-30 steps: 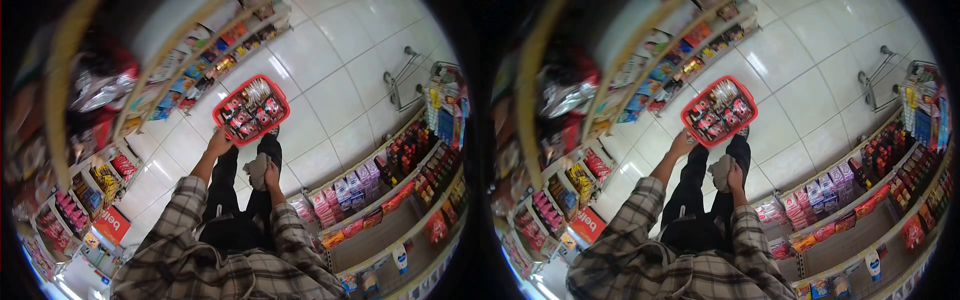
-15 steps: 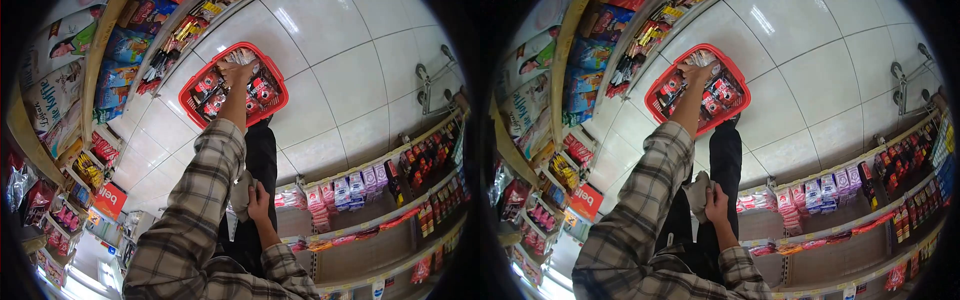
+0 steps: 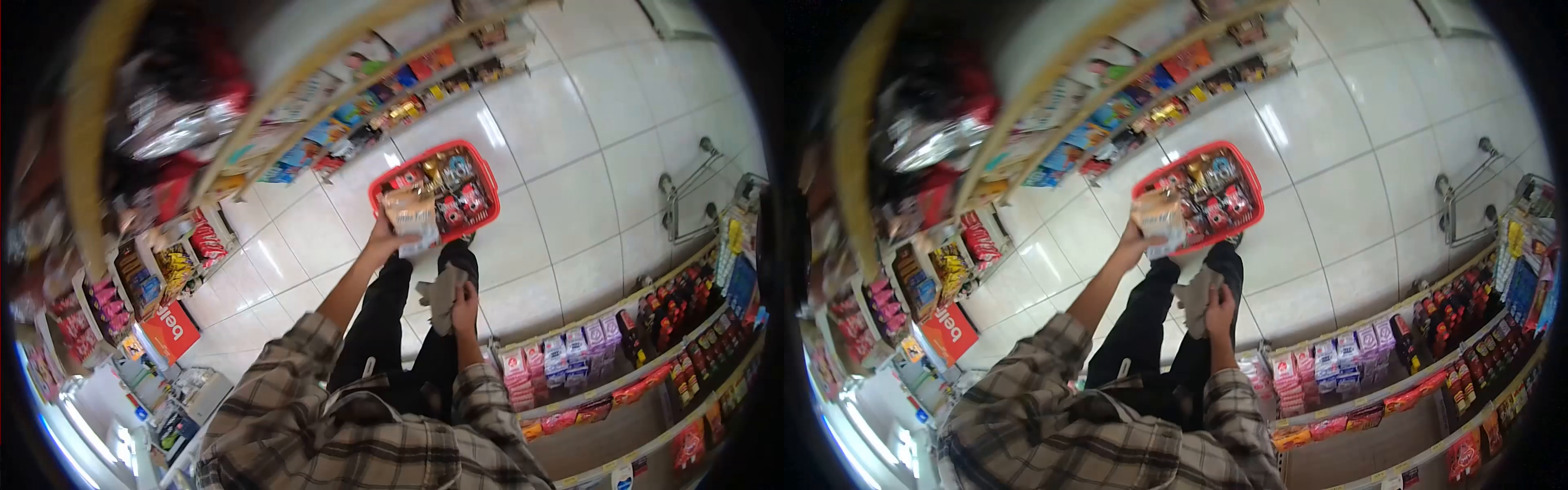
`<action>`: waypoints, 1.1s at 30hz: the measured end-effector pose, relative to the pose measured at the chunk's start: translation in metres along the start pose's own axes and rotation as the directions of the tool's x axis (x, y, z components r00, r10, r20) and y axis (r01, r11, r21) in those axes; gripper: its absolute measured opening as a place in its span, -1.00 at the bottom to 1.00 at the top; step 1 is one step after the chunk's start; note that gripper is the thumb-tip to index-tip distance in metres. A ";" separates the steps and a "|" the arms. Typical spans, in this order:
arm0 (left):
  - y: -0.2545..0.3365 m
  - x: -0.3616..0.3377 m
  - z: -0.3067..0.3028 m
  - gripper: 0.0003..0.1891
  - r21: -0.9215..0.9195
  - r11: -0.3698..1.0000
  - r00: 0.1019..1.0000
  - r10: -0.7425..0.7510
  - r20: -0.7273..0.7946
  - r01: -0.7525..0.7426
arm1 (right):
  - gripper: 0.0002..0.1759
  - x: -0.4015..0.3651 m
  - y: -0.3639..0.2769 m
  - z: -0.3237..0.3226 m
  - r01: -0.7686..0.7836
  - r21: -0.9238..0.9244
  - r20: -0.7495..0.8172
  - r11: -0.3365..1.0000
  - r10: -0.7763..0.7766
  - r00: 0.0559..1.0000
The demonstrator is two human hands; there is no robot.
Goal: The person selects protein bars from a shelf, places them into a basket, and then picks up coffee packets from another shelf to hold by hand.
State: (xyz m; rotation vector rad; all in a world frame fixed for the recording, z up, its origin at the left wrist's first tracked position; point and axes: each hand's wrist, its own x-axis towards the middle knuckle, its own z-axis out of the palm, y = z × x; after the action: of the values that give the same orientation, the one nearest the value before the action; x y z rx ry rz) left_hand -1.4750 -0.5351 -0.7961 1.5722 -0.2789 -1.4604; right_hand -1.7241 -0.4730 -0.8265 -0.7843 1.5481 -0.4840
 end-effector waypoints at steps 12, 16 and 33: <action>0.132 -0.313 -0.091 -0.10 -0.847 0.532 0.747 0.555 0.367 0.021 | -0.51 -0.156 -0.264 0.047 0.135 0.399 0.196 0.907 -0.229 0.954; 0.136 -0.345 -0.098 -0.10 -0.886 0.450 0.725 0.647 0.236 -0.113 | -0.58 -0.267 -0.363 0.080 0.687 0.369 0.123 0.627 -0.765 0.632; 0.109 -0.369 0.035 -0.14 -0.879 0.340 0.867 0.476 -0.147 -0.335 | -0.67 -0.256 -0.380 0.045 0.965 0.234 0.836 0.120 -0.532 -0.136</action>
State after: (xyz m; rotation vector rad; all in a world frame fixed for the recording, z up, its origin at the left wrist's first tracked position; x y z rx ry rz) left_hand -1.5577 -0.3494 -0.4675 0.4439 0.0518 -0.9920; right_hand -1.6057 -0.5394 -0.3867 -2.1384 -0.0455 -0.4786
